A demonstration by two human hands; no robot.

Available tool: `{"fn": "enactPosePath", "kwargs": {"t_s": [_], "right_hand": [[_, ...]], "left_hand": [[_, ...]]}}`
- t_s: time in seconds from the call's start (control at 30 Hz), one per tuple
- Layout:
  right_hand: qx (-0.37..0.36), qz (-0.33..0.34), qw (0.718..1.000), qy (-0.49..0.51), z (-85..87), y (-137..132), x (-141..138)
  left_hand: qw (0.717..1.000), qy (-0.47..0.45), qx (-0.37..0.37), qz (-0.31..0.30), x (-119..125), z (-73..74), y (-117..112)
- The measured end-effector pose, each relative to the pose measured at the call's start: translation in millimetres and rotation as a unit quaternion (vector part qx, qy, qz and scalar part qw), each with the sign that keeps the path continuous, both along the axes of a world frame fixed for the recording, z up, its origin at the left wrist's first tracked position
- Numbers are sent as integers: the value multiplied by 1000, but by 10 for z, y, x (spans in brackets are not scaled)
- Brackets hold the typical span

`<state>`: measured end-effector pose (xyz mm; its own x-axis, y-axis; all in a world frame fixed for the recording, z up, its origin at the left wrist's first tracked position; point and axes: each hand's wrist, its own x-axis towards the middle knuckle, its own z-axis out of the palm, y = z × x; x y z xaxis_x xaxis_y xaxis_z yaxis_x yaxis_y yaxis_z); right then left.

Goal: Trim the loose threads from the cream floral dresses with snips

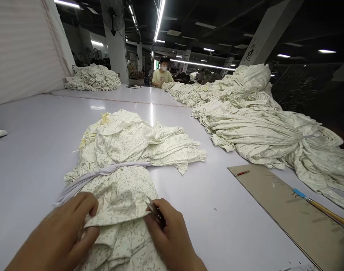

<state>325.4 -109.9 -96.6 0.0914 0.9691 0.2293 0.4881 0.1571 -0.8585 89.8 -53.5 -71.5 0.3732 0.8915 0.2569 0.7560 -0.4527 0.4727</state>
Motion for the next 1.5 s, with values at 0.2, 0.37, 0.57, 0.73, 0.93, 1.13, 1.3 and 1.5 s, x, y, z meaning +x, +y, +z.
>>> {"fn": "enactPosePath", "kwargs": {"t_s": [0.2, 0.37, 0.57, 0.73, 0.93, 1.13, 1.3, 1.5], "right_hand": [[126, -18, 992, 18, 7, -90, -81], [147, -38, 988, 26, 9, -206, -167], [63, -68, 993, 72, 18, -342, -118], [50, -40, 998, 16, -8, -376, -78], [79, -31, 993, -76, -20, -352, -122], [67, -63, 994, -64, -9, -368, -133], [61, -67, 995, -50, -20, -386, -134], [73, -75, 993, -56, -29, -362, -157]], "left_hand": [[957, 79, 220, -173, 393, 144, -132], [985, -94, -25, -143, 806, 83, -137], [933, -302, -143, -137, 735, -67, -106], [921, -321, -180, -128, 765, -76, -158], [919, -322, -204, -99, 797, -40, -199], [906, -356, -214, -83, 803, -29, -211], [905, -356, -218, -82, 805, -10, -210], [917, -320, -213, -105, 785, -13, -184]]}}
